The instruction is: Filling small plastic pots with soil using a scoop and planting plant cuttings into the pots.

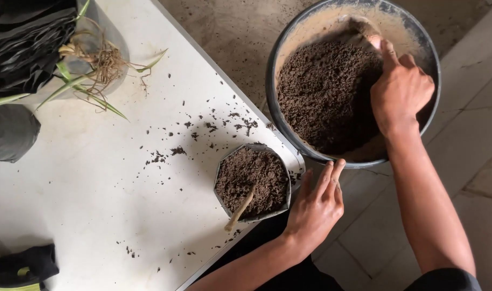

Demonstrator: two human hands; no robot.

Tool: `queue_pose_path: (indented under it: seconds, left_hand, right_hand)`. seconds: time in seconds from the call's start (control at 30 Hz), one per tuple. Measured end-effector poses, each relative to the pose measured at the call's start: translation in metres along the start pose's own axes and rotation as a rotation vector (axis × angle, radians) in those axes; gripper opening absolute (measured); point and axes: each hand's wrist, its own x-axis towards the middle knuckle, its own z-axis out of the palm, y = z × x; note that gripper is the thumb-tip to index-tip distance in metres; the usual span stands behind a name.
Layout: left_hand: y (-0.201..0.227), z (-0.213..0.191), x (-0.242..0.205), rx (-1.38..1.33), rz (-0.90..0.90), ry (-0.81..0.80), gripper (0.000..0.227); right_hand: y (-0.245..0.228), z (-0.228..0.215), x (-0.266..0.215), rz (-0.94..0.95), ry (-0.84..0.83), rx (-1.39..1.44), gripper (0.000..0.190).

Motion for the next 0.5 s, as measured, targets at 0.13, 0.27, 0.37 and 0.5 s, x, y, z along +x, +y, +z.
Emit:
queue_pose_path:
  seconds: [0.13,0.27,0.37,0.5]
  left_hand:
    - [0.000,-0.002,0.000,-0.017,0.001,-0.004,0.030]
    - [0.001,-0.002,-0.001,-0.011,-0.006,0.008,0.028]
    - [0.002,0.000,-0.001,0.053,-0.013,0.044,0.026]
    - [0.001,-0.001,-0.001,0.036,0.004,0.014,0.030]
  right_hand:
    - [-0.003,0.005,0.007,0.003,-0.495,0.198,0.076]
    - [-0.009,-0.005,0.003,0.012,-0.388,0.204,0.032]
    - [-0.004,0.001,0.007,0.008,-0.281,0.216,0.088]
    - [-0.006,0.010,0.015,0.037,-0.631,0.184,0.074]
